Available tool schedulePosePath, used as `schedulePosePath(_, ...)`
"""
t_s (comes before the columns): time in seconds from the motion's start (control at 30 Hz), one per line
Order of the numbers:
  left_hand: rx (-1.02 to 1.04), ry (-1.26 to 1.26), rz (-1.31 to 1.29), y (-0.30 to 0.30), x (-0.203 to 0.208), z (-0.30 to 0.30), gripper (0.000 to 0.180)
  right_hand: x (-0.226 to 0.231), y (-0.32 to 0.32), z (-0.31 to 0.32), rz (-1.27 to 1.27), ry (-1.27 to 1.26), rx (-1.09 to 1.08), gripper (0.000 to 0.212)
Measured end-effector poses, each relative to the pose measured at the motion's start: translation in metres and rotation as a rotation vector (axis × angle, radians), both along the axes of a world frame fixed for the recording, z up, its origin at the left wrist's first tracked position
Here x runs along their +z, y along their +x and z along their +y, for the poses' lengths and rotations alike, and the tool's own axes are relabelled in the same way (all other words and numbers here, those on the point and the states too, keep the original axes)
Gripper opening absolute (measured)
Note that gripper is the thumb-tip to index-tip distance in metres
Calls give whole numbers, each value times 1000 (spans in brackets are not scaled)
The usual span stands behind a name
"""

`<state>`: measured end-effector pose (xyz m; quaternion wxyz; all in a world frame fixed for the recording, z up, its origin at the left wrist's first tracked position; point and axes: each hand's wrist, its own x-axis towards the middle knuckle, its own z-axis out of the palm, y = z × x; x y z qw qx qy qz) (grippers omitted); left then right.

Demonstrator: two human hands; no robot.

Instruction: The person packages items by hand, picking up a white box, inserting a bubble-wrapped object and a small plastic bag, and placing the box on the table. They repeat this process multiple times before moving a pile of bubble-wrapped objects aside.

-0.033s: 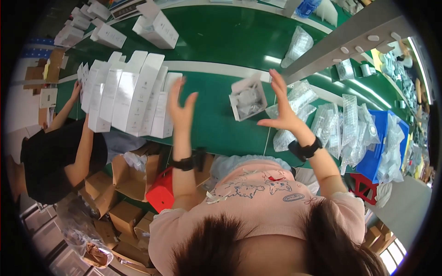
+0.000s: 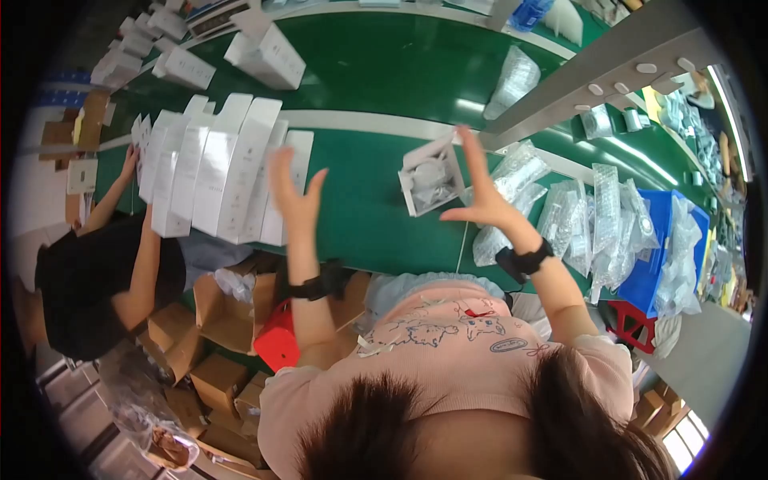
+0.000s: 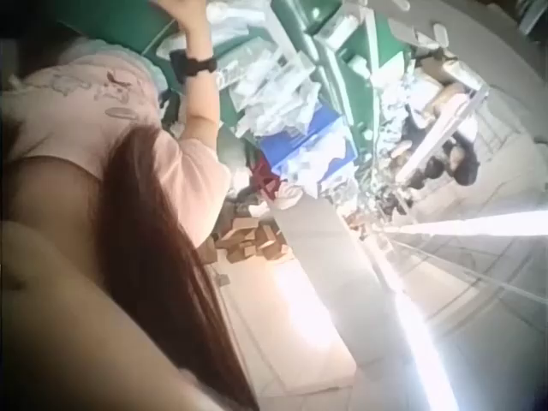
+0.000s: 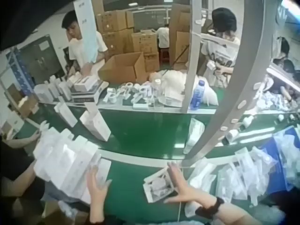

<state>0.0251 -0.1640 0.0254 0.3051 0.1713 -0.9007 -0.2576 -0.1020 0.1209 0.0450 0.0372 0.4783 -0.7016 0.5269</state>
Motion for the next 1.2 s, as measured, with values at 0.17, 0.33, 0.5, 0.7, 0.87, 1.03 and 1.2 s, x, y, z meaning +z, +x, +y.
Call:
schedulePosePath(0.17,-31,-440,-821,35,-34,-46,70,-34,-8,-42,-590,125,104,108)
schedulePosePath(0.33,-70,-263,-688,37,-41,8,73,-12,-76,-118,-618,-262,-119,107)
schedulePosePath(0.5,-272,-341,-784,10,-17,131,75,-54,-150,-159,-412,24,-304,111)
schedulePosePath(0.7,-328,503,-379,-21,-41,103,82,-6,-92,-83,-379,275,-121,89)
schedulePosePath(0.87,-358,428,-594,-29,-65,93,85,37,-102,96,-1099,906,602,42)
schedulePosePath(1.03,-274,1148,-550,-41,-67,101,82,-49,-214,113,-575,542,-457,54)
schedulePosePath(1.2,-274,1173,-595,-40,-67,105,71,-61,-279,-25,-923,856,-616,87)
